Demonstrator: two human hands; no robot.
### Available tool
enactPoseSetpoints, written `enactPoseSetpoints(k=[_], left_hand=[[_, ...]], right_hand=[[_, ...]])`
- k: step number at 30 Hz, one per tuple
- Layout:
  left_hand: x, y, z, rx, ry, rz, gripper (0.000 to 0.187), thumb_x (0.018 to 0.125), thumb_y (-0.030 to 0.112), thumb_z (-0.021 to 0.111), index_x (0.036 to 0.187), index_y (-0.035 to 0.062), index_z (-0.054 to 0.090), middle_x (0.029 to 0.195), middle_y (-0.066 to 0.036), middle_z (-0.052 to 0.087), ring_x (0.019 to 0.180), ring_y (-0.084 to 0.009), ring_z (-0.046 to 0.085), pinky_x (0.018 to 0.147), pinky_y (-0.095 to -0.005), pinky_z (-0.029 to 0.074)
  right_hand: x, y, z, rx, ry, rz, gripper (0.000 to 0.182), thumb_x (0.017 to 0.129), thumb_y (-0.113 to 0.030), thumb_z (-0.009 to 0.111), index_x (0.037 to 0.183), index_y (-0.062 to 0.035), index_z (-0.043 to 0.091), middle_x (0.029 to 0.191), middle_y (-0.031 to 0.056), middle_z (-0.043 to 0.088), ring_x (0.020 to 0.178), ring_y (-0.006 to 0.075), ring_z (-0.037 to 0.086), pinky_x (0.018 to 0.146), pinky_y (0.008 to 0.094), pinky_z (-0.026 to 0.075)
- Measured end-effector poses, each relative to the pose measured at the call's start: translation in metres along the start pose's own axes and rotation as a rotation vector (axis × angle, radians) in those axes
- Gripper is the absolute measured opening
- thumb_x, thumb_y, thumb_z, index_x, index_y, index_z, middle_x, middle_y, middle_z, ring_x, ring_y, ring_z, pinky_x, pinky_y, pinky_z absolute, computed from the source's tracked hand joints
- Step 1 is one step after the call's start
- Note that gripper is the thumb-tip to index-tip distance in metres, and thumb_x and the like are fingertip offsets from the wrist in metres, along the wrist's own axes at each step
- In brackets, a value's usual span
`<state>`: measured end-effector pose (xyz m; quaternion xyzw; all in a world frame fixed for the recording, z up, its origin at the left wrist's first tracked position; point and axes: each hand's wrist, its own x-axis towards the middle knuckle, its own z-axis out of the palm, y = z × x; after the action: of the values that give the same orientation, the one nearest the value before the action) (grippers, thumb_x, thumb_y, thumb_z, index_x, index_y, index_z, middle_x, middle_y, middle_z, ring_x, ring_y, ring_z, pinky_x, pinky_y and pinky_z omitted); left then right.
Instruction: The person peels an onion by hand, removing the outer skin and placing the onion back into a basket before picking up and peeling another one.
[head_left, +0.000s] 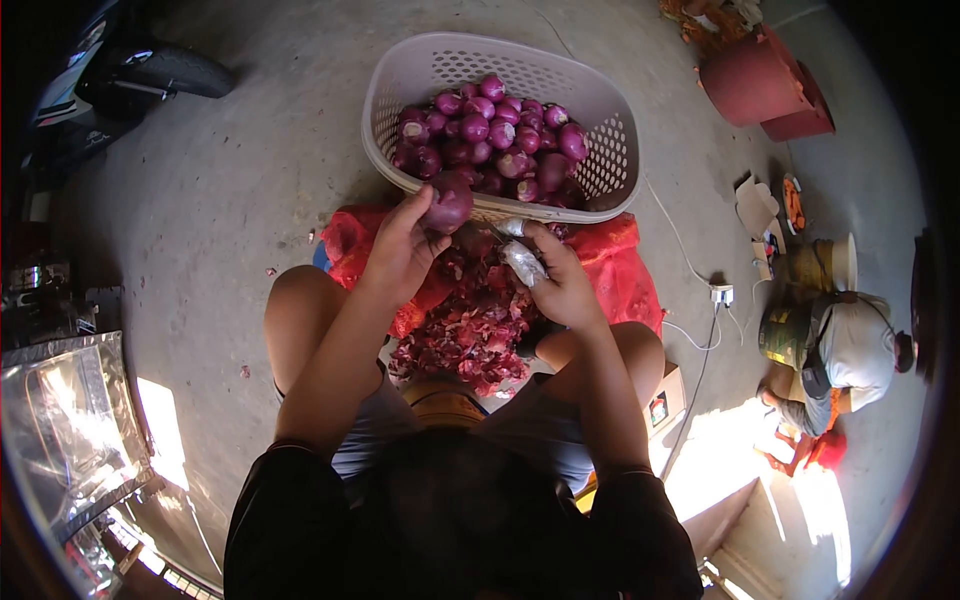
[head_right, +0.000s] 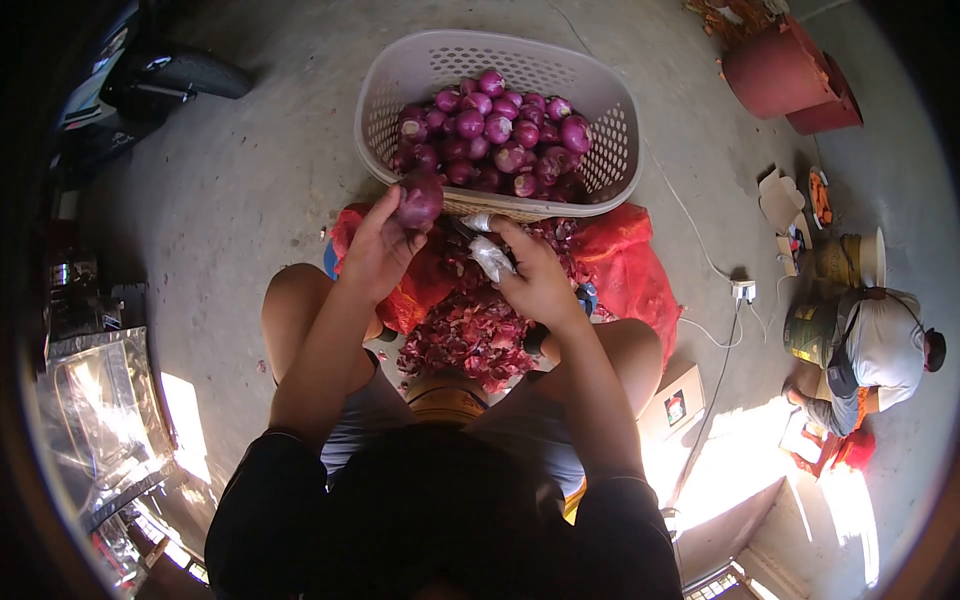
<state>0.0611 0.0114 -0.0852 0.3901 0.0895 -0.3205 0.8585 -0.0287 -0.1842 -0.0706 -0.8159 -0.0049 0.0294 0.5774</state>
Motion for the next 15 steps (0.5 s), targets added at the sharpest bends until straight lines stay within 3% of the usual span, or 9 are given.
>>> enactPoseSetpoints(k=[3, 6, 12, 15], left_hand=[[-0.002, -0.002, 0.006, 0.104, 0.026, 0.099, 0.029, 0.088, 0.032, 0.056, 0.106, 0.0087, 0.05, 0.096, -0.002, 0.06, 0.082, -0.0105, 0.058, 0.067, -0.0249, 0.048], [-0.003, -0.004, 0.009, 0.154, 0.038, 0.134, 0.029, 0.087, 0.028, 0.059, 0.106, 0.0084, 0.048, 0.096, -0.003, 0.06, 0.084, -0.0102, 0.058, 0.069, -0.0247, 0.049], [-0.003, -0.009, 0.009, 0.224, 0.003, 0.157, 0.029, 0.087, 0.025, 0.06, 0.105, 0.0084, 0.046, 0.098, -0.004, 0.059, 0.085, -0.0108, 0.059, 0.07, -0.0258, 0.05], [-0.003, -0.011, 0.009, 0.231, -0.007, 0.162, 0.027, 0.086, 0.024, 0.061, 0.104, 0.0087, 0.046, 0.098, -0.004, 0.059, 0.085, -0.0109, 0.059, 0.07, -0.0262, 0.05]], right_hand=[[0.004, 0.006, 0.005, -0.042, 0.046, -0.133, 0.047, 0.078, -0.007, 0.061, 0.121, -0.0058, 0.045, 0.098, 0.0179, 0.061, 0.086, 0.0337, 0.062, 0.077, 0.0359, 0.047], [0.0, -0.003, 0.009, -0.084, 0.073, -0.046, 0.053, 0.074, -0.007, 0.064, 0.123, -0.0045, 0.042, 0.102, 0.0204, 0.06, 0.091, 0.0365, 0.06, 0.078, 0.038, 0.047], [0.006, 0.007, 0.01, -0.309, 0.128, -0.374, 0.057, 0.072, -0.006, 0.065, 0.124, -0.0047, 0.042, 0.108, 0.0234, 0.057, 0.096, 0.0392, 0.058, 0.08, 0.0409, 0.047], [0.008, 0.007, 0.01, -0.316, 0.098, -0.34, 0.056, 0.071, -0.006, 0.065, 0.123, -0.005, 0.044, 0.109, 0.0226, 0.058, 0.095, 0.0389, 0.058, 0.081, 0.0405, 0.047]])
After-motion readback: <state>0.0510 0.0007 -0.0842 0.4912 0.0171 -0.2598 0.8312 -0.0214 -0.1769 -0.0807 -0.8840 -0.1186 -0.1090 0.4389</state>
